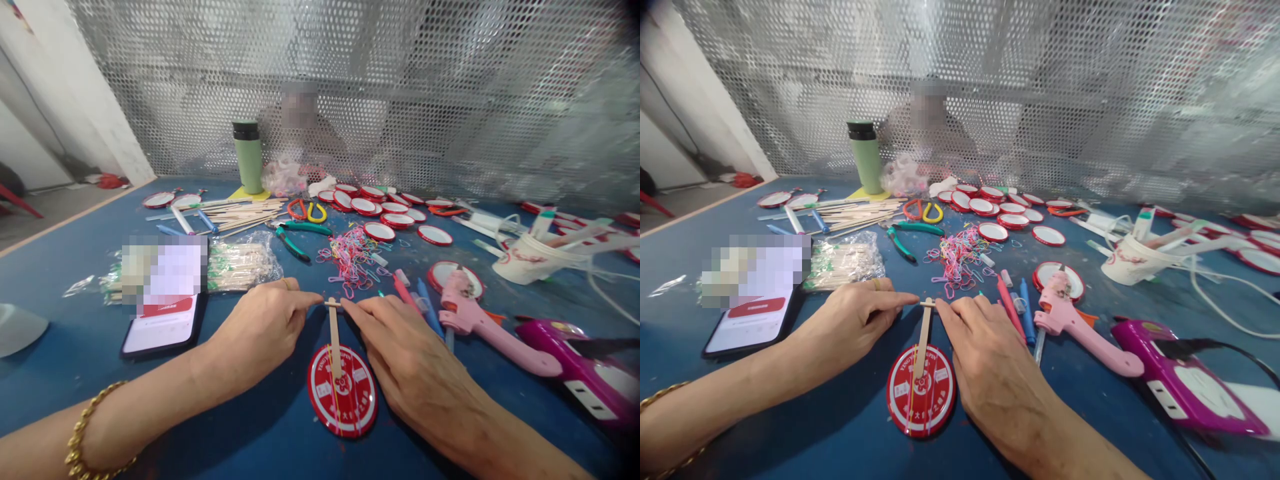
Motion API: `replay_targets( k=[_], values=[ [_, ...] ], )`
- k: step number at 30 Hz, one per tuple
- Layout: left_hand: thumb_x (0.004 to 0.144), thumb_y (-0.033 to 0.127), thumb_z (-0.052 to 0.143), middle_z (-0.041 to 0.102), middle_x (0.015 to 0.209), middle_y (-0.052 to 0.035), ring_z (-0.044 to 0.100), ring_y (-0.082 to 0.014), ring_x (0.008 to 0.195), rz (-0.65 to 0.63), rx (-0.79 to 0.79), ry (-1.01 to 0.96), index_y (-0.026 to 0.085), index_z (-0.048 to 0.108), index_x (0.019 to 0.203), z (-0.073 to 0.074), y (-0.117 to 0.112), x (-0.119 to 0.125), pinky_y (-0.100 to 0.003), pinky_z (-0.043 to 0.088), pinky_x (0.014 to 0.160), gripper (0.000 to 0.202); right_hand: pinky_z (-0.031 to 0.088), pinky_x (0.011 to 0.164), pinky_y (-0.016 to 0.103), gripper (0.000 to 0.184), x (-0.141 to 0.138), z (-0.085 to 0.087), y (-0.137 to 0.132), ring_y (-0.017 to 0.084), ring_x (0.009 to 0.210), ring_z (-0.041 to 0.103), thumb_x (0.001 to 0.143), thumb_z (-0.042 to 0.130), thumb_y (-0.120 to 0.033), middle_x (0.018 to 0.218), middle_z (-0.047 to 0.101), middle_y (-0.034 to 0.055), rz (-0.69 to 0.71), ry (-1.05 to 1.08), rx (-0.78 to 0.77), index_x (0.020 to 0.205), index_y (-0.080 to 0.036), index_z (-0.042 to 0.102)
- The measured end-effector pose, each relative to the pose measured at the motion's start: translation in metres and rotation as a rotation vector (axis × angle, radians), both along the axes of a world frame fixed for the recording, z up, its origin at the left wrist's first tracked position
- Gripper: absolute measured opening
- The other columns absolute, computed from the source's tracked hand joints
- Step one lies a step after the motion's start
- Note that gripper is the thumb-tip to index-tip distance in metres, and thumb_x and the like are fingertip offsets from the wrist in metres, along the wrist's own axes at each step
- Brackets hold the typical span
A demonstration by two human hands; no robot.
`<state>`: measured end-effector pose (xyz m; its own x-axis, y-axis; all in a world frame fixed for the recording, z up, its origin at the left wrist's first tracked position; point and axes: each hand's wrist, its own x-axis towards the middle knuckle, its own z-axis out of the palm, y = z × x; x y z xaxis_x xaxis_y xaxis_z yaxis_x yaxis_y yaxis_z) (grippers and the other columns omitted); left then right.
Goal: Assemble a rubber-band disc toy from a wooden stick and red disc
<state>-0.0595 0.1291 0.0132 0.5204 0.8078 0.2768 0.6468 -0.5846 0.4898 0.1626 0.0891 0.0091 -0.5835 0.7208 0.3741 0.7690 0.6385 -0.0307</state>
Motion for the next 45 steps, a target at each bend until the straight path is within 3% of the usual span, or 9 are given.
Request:
replay_targets(
  k=[21, 34, 45],
  values=[
    [0.092, 0.011, 0.041, 0.063, 0.080, -0.0023, 0.060, -0.0135, 0.074, 0.007, -0.004, 0.014, 0.026, 0.071, 0.108, 0.0020, 0.0000, 0.0019, -0.026, 0.046, 0.068, 0.038, 0.052, 0.084, 0.046, 0.043, 0.0008, -0.0016, -0.0001, 0.025, 0.097, 0.058, 0.095, 0.037, -0.012, 0.108, 0.061, 0.0132, -0.008, 0.013, -0.016, 0.135, -0.013, 0.050],
    [0.093, 0.012, 0.040, 0.064, 0.081, -0.0037, 0.061, -0.0144, 0.076, 0.004, -0.022, 0.001, 0.027, 0.072, 0.109, 0.0027, -0.0004, 0.0019, -0.027, 0.047, 0.069, 0.038, 0.055, 0.078, 0.045, 0.040, 0.0016, -0.0023, 0.0024, 0.024, 0.092, 0.059, 0.094, 0.038, -0.014, 0.104, 0.063, 0.0121, 0.016, 0.026, 0.059, 0.130, -0.014, 0.055],
    [0.092, 0.012, 0.041, 0.068, 0.091, -0.0046, 0.063, -0.0144, 0.079, 0.008, -0.009, -0.037, 0.025, 0.069, 0.115, 0.0007, 0.0001, 0.0028, -0.028, 0.050, 0.072, 0.038, 0.055, 0.080, 0.045, 0.044, 0.0019, -0.0020, 0.0004, 0.024, 0.092, 0.060, 0.092, 0.038, -0.011, 0.104, 0.064, 0.0123, -0.005, 0.017, 0.064, 0.133, -0.015, 0.054]
  ],
)
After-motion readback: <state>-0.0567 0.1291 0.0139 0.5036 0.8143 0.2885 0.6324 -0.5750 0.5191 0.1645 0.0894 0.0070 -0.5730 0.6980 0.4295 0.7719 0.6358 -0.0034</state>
